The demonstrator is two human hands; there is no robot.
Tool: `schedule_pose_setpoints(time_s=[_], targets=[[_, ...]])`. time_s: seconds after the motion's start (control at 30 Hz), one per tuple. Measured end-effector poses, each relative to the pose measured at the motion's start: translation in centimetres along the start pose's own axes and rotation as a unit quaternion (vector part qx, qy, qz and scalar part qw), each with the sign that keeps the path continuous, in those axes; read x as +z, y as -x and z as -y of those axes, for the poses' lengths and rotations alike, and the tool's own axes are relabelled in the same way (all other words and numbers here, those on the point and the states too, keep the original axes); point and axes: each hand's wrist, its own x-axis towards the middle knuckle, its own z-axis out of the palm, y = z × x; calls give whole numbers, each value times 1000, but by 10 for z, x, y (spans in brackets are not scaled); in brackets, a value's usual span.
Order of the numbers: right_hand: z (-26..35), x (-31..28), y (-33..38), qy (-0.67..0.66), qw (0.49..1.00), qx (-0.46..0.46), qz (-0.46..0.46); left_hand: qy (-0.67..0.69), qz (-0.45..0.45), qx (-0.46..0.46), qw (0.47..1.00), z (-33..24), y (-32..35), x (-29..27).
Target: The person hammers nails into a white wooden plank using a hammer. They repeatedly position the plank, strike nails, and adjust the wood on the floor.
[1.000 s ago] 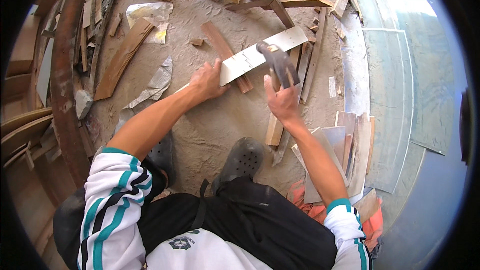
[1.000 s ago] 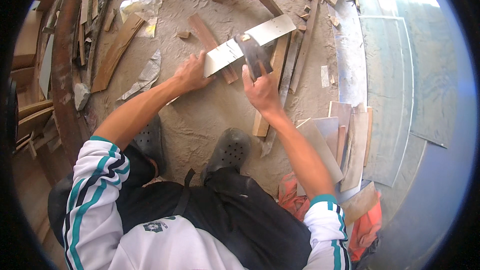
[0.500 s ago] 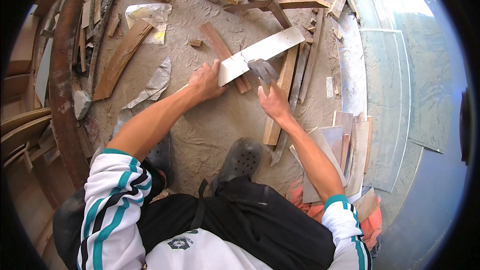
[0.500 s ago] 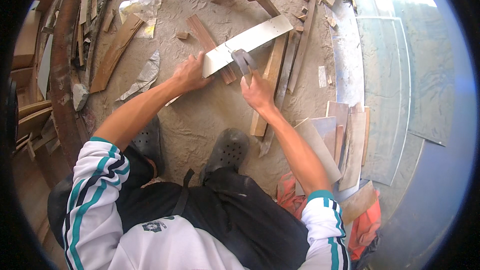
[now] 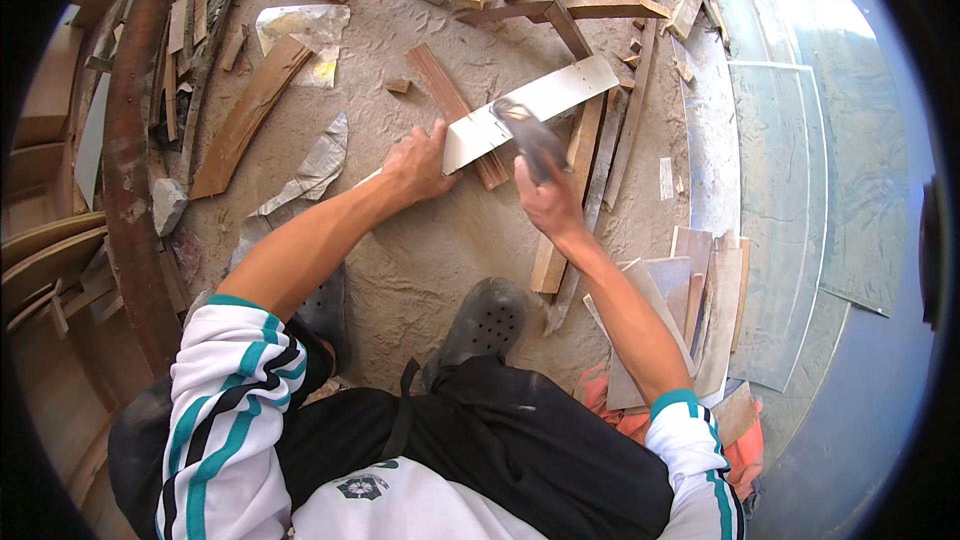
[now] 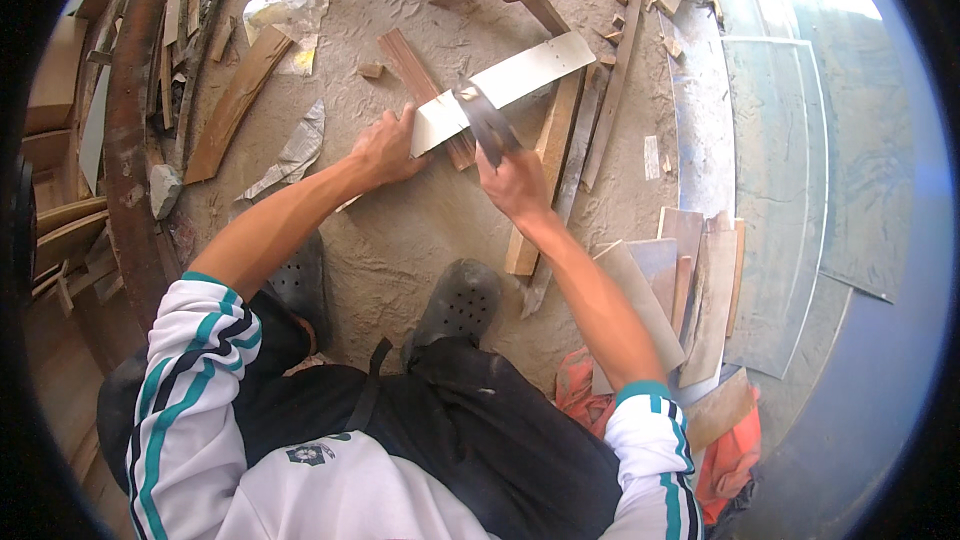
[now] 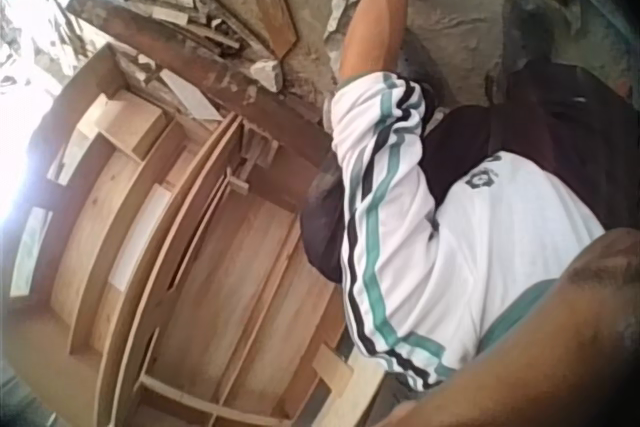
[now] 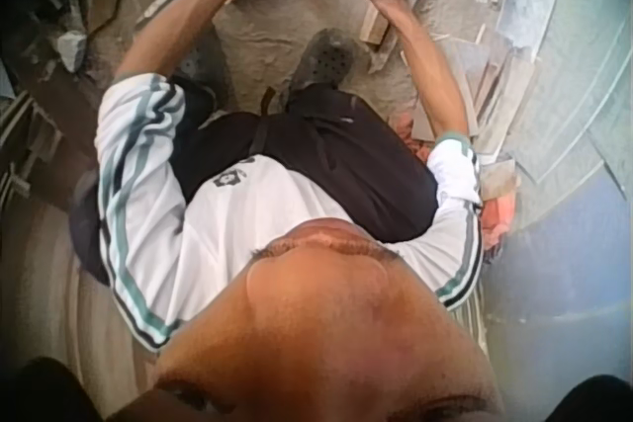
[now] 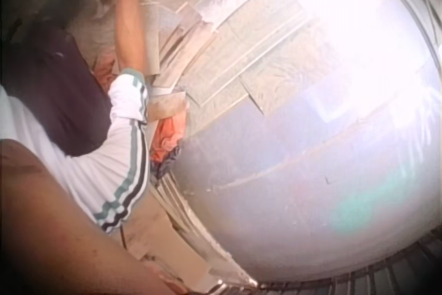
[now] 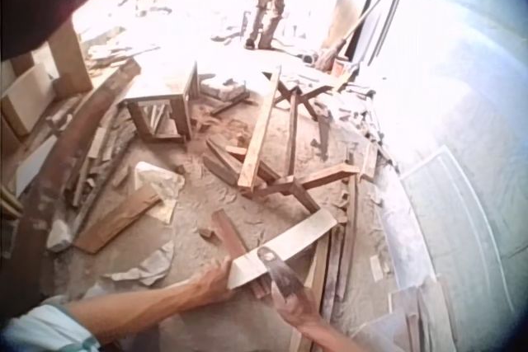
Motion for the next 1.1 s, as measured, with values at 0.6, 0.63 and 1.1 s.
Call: schedule_pose_setpoints(time_s=[0.6, 0.63, 1.1], targets=[[-1, -6, -20, 68, 981, 164, 80, 4, -18, 4, 1000, 2, 1, 1], [10, -14, -22, 48, 986, 146, 62, 4, -15, 2, 1000, 4, 1, 2], [37, -25, -30, 53, 987, 148, 16, 17, 14, 2, 1000, 8, 2, -4]])
